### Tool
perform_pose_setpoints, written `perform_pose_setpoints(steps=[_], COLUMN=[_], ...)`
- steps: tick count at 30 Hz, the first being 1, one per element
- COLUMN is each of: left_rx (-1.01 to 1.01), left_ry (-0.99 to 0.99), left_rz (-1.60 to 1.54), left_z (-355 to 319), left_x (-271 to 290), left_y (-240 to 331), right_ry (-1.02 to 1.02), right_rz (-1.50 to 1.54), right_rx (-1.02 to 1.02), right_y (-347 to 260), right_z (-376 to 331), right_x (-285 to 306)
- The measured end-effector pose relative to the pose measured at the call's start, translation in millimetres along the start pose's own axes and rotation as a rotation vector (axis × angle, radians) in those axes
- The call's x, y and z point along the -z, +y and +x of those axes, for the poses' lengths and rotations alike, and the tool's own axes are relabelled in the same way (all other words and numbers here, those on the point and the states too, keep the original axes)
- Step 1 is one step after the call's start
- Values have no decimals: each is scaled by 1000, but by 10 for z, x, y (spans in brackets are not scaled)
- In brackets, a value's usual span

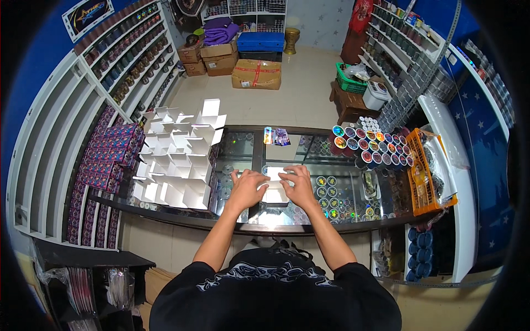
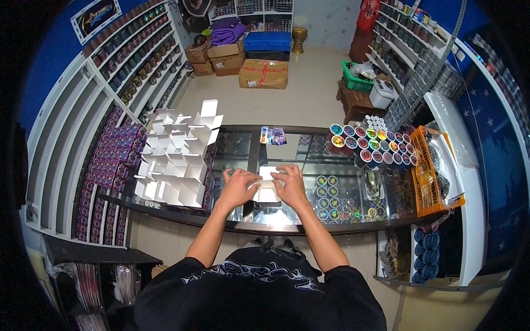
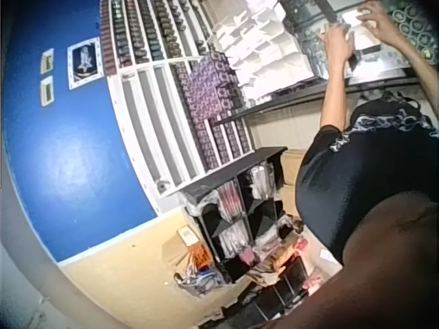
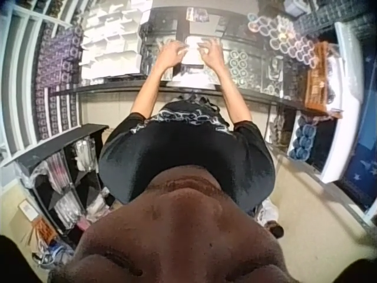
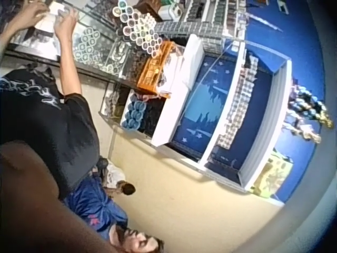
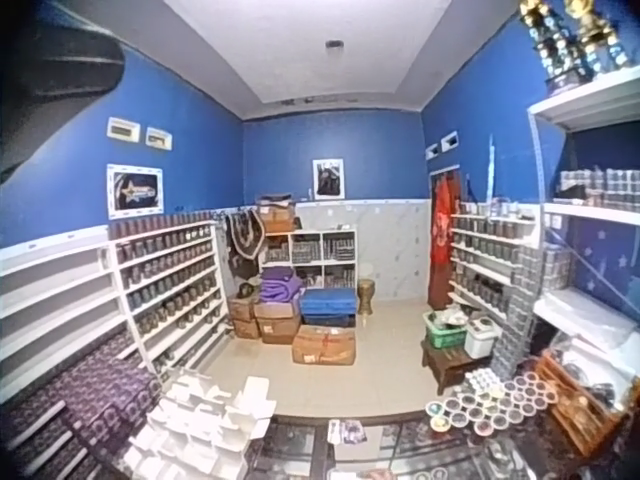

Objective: Assembling and folding small cardboard boxes for toys and placing items inside them.

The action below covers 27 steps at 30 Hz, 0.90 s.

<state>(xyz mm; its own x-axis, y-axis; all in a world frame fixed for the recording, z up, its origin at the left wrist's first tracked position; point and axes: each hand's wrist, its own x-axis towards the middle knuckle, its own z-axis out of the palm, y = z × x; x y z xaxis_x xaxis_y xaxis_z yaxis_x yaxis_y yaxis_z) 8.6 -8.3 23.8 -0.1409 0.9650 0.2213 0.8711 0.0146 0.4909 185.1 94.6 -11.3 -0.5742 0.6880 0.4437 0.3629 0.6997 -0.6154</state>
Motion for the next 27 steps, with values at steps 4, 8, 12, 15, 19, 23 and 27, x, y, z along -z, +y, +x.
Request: perform_pose_setpoints(steps=[4,8,12,15,19,23,27], left_rx=[69,66,187,178,239,186,90], left_ry=[-115,-151,-300,-394,-252,-260,-233], left_rz=[-14,48,-222,-717,-820,-756,-749], left_z=[59,115,221,335,376,475,399], left_x=[65,79,22,102,112,19,-222], left_y=[10,55,-123,-440,-640,-575,-626], right_ry=[-74,-67,-73,-96,-118,-75,-87], right_rz=[-15,-30,-33,-31,-53,-70,-62], right_rx=[14,21,17,25,47,95,96], right_y=[21,52,73,56,-14,9,-43], right_z=[15,1,11,27,41,41,63], right_x=[28,44,52,60,79,83,77])
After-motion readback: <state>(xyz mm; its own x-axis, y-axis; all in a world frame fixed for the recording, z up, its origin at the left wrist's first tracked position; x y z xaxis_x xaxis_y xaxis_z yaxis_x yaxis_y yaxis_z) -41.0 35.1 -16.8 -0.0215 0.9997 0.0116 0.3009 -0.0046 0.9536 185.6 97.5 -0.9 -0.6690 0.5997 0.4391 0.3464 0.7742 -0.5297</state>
